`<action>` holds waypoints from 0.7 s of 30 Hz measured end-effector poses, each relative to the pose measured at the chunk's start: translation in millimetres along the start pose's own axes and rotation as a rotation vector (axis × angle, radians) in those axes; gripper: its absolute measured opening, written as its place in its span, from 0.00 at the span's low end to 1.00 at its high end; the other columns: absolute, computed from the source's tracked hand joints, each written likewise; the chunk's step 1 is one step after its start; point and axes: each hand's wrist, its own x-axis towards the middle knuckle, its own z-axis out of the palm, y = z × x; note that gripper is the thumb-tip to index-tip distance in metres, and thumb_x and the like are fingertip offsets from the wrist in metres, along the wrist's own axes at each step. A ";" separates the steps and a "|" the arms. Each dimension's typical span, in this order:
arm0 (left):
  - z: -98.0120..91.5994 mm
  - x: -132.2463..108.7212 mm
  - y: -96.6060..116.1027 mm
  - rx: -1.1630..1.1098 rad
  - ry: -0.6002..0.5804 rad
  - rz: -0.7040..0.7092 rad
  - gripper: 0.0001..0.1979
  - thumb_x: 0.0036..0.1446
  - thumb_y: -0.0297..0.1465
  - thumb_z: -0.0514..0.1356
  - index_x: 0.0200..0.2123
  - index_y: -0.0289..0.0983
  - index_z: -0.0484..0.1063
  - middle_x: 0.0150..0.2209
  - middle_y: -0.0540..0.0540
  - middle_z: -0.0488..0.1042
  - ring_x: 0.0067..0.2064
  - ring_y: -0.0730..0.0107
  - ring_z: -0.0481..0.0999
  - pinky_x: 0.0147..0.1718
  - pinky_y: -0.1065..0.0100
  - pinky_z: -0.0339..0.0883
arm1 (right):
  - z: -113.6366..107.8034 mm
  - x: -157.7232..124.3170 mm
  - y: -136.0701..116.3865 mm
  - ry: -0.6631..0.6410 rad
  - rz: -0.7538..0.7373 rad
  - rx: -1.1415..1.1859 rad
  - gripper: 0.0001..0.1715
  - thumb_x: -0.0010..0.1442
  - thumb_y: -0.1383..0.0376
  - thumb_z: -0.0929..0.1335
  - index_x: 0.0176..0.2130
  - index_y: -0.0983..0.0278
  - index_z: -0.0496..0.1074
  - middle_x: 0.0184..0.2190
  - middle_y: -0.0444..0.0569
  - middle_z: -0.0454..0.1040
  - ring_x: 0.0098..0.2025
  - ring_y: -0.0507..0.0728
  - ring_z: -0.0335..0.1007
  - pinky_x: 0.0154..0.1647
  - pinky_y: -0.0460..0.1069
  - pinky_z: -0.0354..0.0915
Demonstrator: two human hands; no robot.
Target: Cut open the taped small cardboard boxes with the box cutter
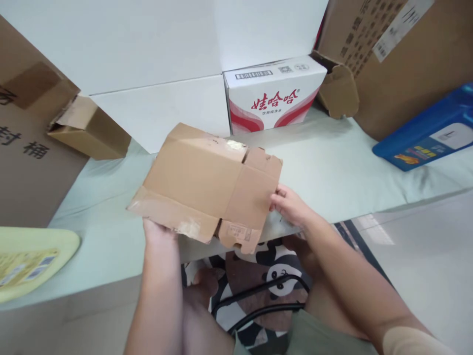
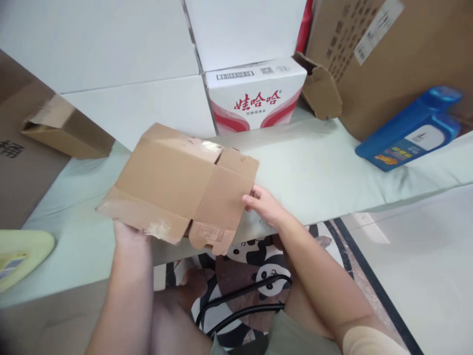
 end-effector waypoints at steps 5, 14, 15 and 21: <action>15.4 -5.4 0.3 -0.075 -0.002 -0.066 0.17 0.70 0.33 0.47 0.40 0.35 0.75 0.33 0.47 0.81 0.38 0.65 0.80 0.42 0.63 0.74 | 10.0 -9.6 4.2 0.212 0.021 -0.052 0.28 0.41 0.46 0.78 0.28 0.64 0.71 0.16 0.40 0.66 0.14 0.44 0.45 0.14 0.45 0.41; -6.2 1.3 12.6 -0.109 -0.022 -0.257 0.08 0.51 0.31 0.56 0.33 0.37 0.73 0.28 0.48 0.74 0.27 0.68 0.76 0.29 0.64 0.74 | -65.8 -44.3 -135.3 1.299 -0.707 -0.638 0.23 0.49 0.46 0.74 0.28 0.58 0.64 0.20 0.43 0.66 0.16 0.53 0.59 0.15 0.52 0.59; -7.4 1.9 12.5 -0.109 -0.035 -0.260 0.07 0.50 0.31 0.56 0.31 0.37 0.73 0.27 0.48 0.73 0.26 0.68 0.74 0.28 0.65 0.73 | -76.9 -38.8 -156.5 1.368 -0.743 -0.707 0.20 0.53 0.49 0.72 0.29 0.57 0.63 0.22 0.44 0.67 0.17 0.54 0.61 0.17 0.54 0.61; -7.2 4.0 6.3 -0.071 -0.031 -0.258 0.05 0.46 0.30 0.59 0.28 0.36 0.72 0.25 0.48 0.68 0.25 0.71 0.69 0.27 0.68 0.71 | -131.4 34.6 -249.3 1.475 -0.409 -1.467 0.07 0.64 0.65 0.65 0.40 0.66 0.71 0.41 0.63 0.75 0.43 0.62 0.73 0.41 0.56 0.63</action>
